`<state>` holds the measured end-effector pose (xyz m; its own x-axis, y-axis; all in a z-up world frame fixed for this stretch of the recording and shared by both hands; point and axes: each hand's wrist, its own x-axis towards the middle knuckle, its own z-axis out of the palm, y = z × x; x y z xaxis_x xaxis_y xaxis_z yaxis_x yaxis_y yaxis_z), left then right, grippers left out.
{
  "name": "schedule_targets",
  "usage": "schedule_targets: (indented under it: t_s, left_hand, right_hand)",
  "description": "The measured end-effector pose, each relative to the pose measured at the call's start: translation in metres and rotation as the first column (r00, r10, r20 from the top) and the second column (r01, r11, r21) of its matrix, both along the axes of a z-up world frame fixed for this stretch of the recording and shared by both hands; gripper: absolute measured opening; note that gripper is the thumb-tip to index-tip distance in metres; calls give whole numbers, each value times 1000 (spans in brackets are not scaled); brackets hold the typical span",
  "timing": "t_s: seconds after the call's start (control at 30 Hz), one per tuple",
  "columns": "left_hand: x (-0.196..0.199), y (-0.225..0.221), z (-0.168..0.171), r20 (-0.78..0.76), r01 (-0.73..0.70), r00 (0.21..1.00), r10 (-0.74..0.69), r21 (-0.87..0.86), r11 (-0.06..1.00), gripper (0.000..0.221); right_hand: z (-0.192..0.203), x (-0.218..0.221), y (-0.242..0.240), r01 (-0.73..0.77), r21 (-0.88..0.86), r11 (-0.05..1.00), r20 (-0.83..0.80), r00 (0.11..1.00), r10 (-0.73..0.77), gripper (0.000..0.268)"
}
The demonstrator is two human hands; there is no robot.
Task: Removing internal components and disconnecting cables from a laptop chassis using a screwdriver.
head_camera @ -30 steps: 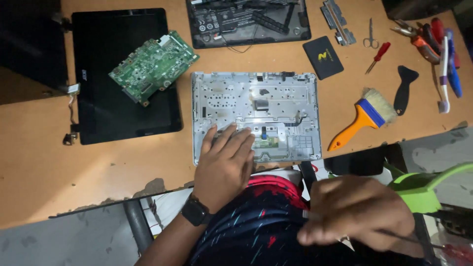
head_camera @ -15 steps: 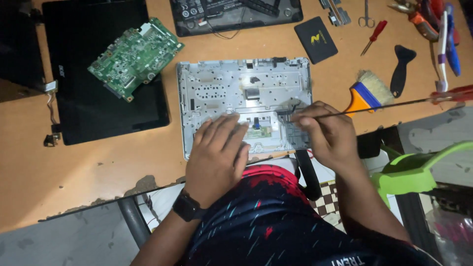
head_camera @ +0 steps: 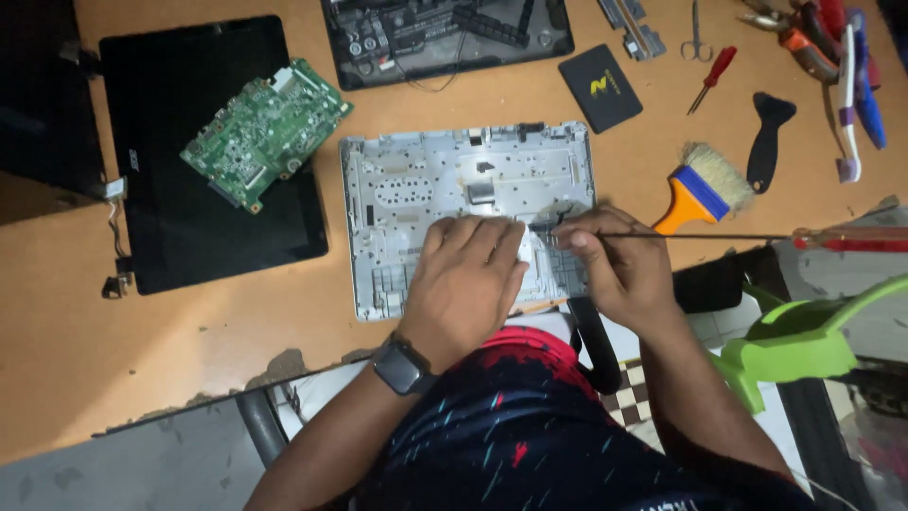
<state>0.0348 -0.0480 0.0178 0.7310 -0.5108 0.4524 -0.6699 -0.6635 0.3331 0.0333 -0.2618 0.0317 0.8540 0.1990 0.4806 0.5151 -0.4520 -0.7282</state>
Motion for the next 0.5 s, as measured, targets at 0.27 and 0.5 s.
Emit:
schedule_targets:
  t_s: [0.27,0.5]
  left_hand:
    - [0,4,6,83,71,995,-59,-142,987,19]
    - [-18,17,0,-29,162,986,-162,-10,987,22]
  right_hand:
    - [-1,-1,-4,-10,41,999,17,1000,10,19]
    - [13,-1,5,-95,-30,995,-64,994,93,14]
